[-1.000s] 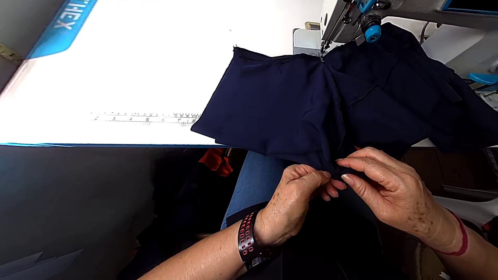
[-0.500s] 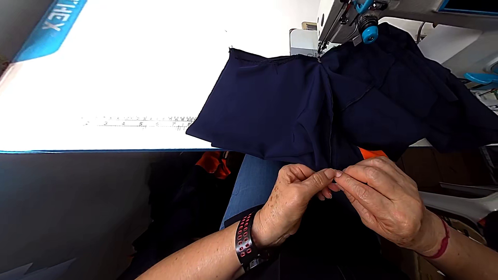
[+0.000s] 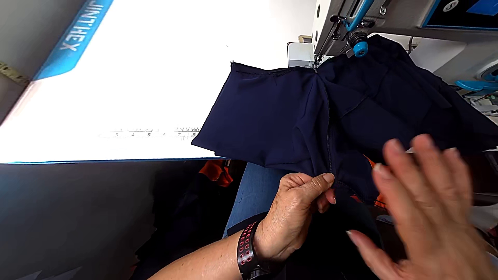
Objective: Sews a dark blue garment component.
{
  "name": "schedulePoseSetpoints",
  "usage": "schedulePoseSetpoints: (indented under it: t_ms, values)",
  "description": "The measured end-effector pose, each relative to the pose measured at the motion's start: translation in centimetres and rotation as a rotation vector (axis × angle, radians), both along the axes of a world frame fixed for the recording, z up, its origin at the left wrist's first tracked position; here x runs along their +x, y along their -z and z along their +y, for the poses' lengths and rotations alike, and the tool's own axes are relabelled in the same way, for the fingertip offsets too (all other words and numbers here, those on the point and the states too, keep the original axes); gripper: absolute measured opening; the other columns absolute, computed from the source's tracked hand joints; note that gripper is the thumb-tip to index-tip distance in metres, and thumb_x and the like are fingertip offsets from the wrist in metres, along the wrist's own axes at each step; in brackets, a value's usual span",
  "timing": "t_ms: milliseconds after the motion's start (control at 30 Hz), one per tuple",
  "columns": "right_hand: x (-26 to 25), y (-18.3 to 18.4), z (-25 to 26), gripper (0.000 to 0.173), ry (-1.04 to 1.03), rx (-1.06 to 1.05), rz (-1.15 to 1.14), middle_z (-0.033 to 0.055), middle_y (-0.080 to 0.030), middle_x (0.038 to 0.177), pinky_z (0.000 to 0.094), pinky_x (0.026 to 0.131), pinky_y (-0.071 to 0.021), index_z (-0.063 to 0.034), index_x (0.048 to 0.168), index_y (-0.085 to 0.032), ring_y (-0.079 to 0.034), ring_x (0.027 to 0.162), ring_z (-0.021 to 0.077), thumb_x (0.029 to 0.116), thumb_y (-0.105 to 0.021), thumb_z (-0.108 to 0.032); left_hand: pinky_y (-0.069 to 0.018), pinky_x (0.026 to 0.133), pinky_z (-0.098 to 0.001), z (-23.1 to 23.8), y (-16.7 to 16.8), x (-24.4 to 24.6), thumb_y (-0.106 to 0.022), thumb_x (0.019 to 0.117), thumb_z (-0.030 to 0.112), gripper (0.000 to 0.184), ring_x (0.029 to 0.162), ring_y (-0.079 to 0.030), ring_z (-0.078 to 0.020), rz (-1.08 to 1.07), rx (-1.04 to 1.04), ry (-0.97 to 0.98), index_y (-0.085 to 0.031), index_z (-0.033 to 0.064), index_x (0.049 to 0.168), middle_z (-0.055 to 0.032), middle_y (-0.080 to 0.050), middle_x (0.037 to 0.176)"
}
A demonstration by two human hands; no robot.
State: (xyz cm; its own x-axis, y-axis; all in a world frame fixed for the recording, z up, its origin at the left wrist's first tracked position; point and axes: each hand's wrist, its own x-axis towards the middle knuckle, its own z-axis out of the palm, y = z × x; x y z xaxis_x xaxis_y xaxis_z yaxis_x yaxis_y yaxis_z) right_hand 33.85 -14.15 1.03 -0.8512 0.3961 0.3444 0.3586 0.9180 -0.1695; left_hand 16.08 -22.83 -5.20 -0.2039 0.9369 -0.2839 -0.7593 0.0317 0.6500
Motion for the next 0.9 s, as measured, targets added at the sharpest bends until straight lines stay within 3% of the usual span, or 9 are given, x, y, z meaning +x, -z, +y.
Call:
schedulePoseSetpoints:
  t_ms: [100,167,300,400,467,600,767,833,900]
  values:
    - [-3.8,5.6,0.6,0.05,-0.059,0.122,0.174,0.012,-0.066,0.138,0.0535,0.119,-0.0319,-0.0025,0.135,-0.062,-0.056,0.138,0.0236,0.1041,-0.055,-0.041,-0.0454,0.057,-0.0169,0.1,0.0,-0.1,-0.06,0.0936,0.008,0.036,0.056,-0.054,0.0001,0.069,-0.008,-0.064,-0.065,0.0123,0.058,0.0061,-0.056,0.058]
    - [-4.1,6.4,2.3,0.032,-0.136,0.156,0.193,0.0143,-0.075,0.121,0.0406,0.112,-0.0451,0.0026,0.125,-0.068,-0.068,0.121,0.0232,0.1045,-0.053,-0.018,-0.045,0.058,-0.0177,-0.5,0.4,-1.2,-0.061,0.0958,0.012,0.035,0.057,-0.054,0.0002,0.182,0.039,-0.004,-0.067,0.012,0.062,0.0062,-0.06,0.06]
    - [-3.0,6.5,3.6,0.029,-0.175,0.13,0.222,0.0139,-0.077,0.111,0.0335,0.106,-0.0499,0.0018,0.114,-0.072,-0.072,0.112,0.0215,0.1014,-0.047,-0.003,-0.0483,0.068,-0.0129,-2.0,1.7,-4.6,-0.052,0.1072,0.022,0.034,0.071,-0.059,0.003,1.109,0.457,-0.133,-0.075,0.0036,0.09,0.0022,-0.067,0.075]
    - [-2.2,6.3,3.9,0.029,-0.16,0.102,0.232,0.0142,-0.077,0.11,0.0331,0.105,-0.0506,0.0021,0.113,-0.073,-0.073,0.11,0.0207,0.1035,-0.047,-0.006,-0.0483,0.082,-0.0293,-0.9,3.2,-8.5,-0.063,0.0988,0.036,0.031,0.093,-0.06,-0.015,1.834,0.4,-0.364,-0.072,0.0084,0.108,-0.0058,-0.065,0.096]
    - [-1.8,6.0,4.1,0.029,-0.163,0.1,0.203,0.0138,-0.078,0.109,0.0331,0.105,-0.0513,0.0018,0.112,-0.073,-0.073,0.109,0.0208,0.1021,-0.047,-0.004,-0.0483,0.085,-0.0424,-0.1,4.5,-10.4,-0.065,0.0941,0.036,0.035,0.102,-0.064,-0.0266,2.0,0.358,-0.296,-0.076,0.0078,0.112,-0.0117,-0.069,0.107]
    - [-0.9,6.1,4.9,0.031,-0.183,0.15,0.098,0.0128,-0.078,0.111,0.0342,0.103,-0.0521,0.0001,0.112,-0.074,-0.073,0.111,0.022,0.0987,-0.046,-0.001,-0.0526,0.092,-0.0376,-0.6,4.7,-13.8,-0.059,0.0978,0.014,0.022,0.105,-0.067,-0.0237,1.958,0.456,-0.181,-0.079,0.0068,0.099,-0.0099,-0.074,0.105]
    - [-0.1,6.9,5.4,0.031,-0.204,0.213,0.023,0.0139,-0.077,0.113,0.0368,0.103,-0.0522,-0.0003,0.114,-0.074,-0.073,0.112,0.0252,0.0988,-0.047,-0.001,-0.0483,0.079,-0.065,-3.3,2.2,-20.2,-0.047,0.1021,0.011,0.024,0.102,-0.064,-0.0506,2.179,-0.194,-0.188,-0.066,-0.0054,0.1,-0.0284,-0.066,0.108]
    - [0.1,7.1,5.6,0.033,-0.208,0.232,0.022,0.0143,-0.077,0.112,0.0359,0.103,-0.052,0.0005,0.114,-0.073,-0.073,0.11,0.025,0.0995,-0.044,-0.001,-0.038,0.086,-0.079,-4.5,0.6,-22.7,-0.049,0.1024,0.008,0.026,0.118,-0.05,-0.0661,2.093,-0.641,-0.285,-0.06,-0.0138,0.114,-0.0422,-0.056,0.122]
    - [0.1,7.4,6.0,0.034,-0.225,0.233,0.001,0.0162,-0.077,0.112,0.0366,0.103,-0.051,0.0022,0.116,-0.072,-0.073,0.11,0.0266,0.0994,-0.042,-0.001,-0.0375,0.094,-0.0765,-6.2,-1.0,-24.0,-0.056,0.1009,0.007,0.031,0.123,-0.048,-0.064,2.006,-0.732,-0.499,-0.058,-0.0133,0.124,-0.0427,-0.054,0.128]
